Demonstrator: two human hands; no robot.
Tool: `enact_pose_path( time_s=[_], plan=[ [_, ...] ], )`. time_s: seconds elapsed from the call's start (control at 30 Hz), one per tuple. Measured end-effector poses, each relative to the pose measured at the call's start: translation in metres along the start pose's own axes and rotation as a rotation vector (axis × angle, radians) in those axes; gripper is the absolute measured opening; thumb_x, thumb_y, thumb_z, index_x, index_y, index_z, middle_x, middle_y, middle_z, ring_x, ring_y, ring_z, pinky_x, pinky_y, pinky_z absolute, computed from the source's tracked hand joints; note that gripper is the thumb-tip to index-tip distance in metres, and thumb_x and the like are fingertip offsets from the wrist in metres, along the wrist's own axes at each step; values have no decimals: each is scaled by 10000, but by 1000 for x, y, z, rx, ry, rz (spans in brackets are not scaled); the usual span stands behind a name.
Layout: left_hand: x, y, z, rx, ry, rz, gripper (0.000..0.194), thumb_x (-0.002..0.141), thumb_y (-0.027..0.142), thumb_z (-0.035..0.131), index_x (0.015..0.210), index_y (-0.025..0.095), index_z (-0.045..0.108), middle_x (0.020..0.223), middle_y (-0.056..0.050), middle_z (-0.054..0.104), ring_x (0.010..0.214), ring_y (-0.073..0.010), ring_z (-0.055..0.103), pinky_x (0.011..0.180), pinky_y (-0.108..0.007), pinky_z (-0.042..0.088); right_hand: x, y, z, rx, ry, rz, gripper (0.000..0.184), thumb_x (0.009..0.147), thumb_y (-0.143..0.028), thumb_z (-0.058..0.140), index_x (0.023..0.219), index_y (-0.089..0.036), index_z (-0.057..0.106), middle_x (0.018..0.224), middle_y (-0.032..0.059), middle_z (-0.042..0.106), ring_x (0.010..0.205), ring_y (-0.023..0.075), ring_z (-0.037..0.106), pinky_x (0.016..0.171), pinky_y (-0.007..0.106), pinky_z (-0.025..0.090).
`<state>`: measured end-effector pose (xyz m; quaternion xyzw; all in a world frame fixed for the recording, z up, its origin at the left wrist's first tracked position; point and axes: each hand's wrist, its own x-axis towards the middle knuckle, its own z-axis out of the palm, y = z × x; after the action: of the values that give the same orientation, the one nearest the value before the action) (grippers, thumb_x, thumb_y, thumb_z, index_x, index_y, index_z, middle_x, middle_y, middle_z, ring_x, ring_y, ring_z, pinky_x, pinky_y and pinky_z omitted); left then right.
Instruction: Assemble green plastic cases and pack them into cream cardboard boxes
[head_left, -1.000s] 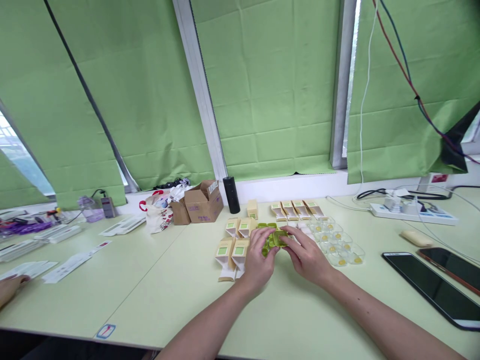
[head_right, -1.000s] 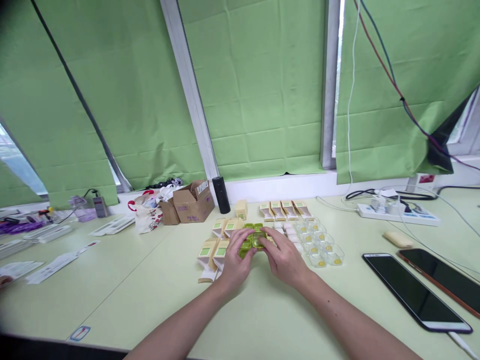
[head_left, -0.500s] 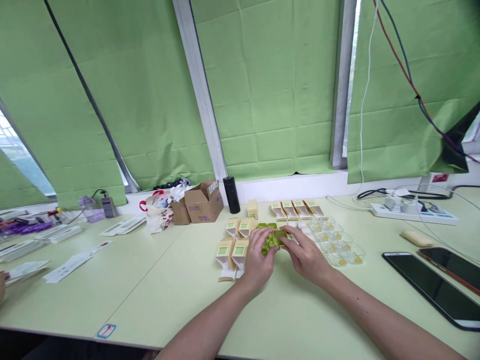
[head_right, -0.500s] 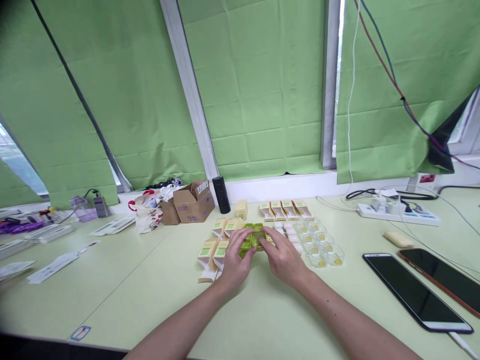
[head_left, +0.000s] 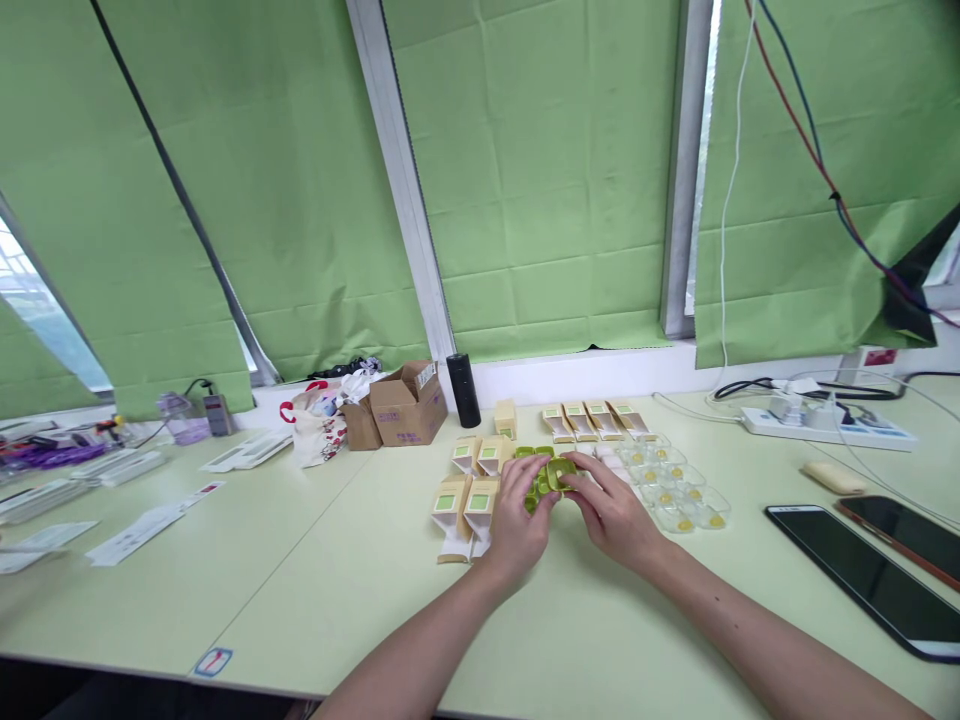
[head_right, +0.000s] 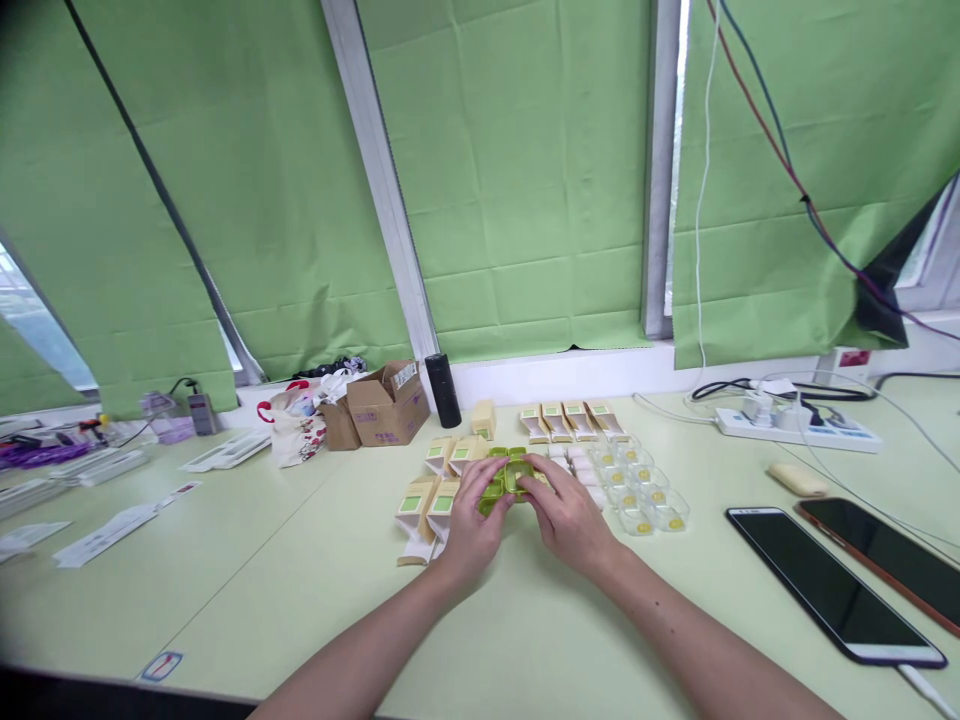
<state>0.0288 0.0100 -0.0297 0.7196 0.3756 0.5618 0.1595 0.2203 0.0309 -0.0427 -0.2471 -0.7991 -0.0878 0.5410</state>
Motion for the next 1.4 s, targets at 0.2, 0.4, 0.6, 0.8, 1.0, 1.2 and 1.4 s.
enact_pose_path(
  time_s=[0.2,0.4,0.6,0.8,1.0,1.2,1.4],
  plan=[
    [-1,0,0,20,-2,1,386,1005,329,679,1391,309,678,1344,-102,661,1321,-302,572,1125,-507,506,0,-1,1,-1,-1,5,310,1051,-120,488,1275,-244,664,1386,177,654,1240,312,695,945,482,654],
    [0,2,-1,38,3,21,388,1003,290,670,1390,309,679,1314,-104,673,1304,-306,580,1127,-515,504,0,-2,1,11,-1,5,331,1054,-121,481,1299,-262,653,1382,163,650,1233,305,690,923,467,657],
    [-1,0,-1,44,-3,9,375,1007,318,678,1382,304,684,1329,-104,662,1311,-303,572,1127,-509,504,-1,1,2,16,-2,-7,347,1040,-88,480,1300,-244,648,1385,177,633,1235,309,682,932,462,647],
    [-1,0,-1,64,-6,15,385,1008,292,670,1393,311,673,1332,-95,659,1309,-293,576,1119,-503,518,-2,2,3,1,-9,-25,342,1042,-81,470,1295,-227,648,1385,184,627,1234,303,676,930,446,647],
    [-1,3,-1,57,10,18,387,1012,322,668,1398,308,674,1321,-104,664,1292,-294,584,1115,-513,522,-3,1,5,9,-10,23,364,1056,-107,478,1354,-240,640,1400,166,638,1289,301,664,997,456,640],
    [0,3,-2,38,18,4,389,1001,320,683,1389,295,685,1316,-105,678,1300,-300,582,1125,-515,506,-4,2,5,27,-10,45,373,1066,-133,491,1391,-247,634,1425,161,647,1322,299,658,1026,472,642],
    [2,2,0,-12,23,-47,387,986,302,698,1373,295,702,1323,-103,673,1304,-294,581,1129,-494,493,-4,0,4,46,2,76,433,1063,-190,539,1492,-254,536,1442,149,674,1352,297,658,1085,509,614]
  ],
)
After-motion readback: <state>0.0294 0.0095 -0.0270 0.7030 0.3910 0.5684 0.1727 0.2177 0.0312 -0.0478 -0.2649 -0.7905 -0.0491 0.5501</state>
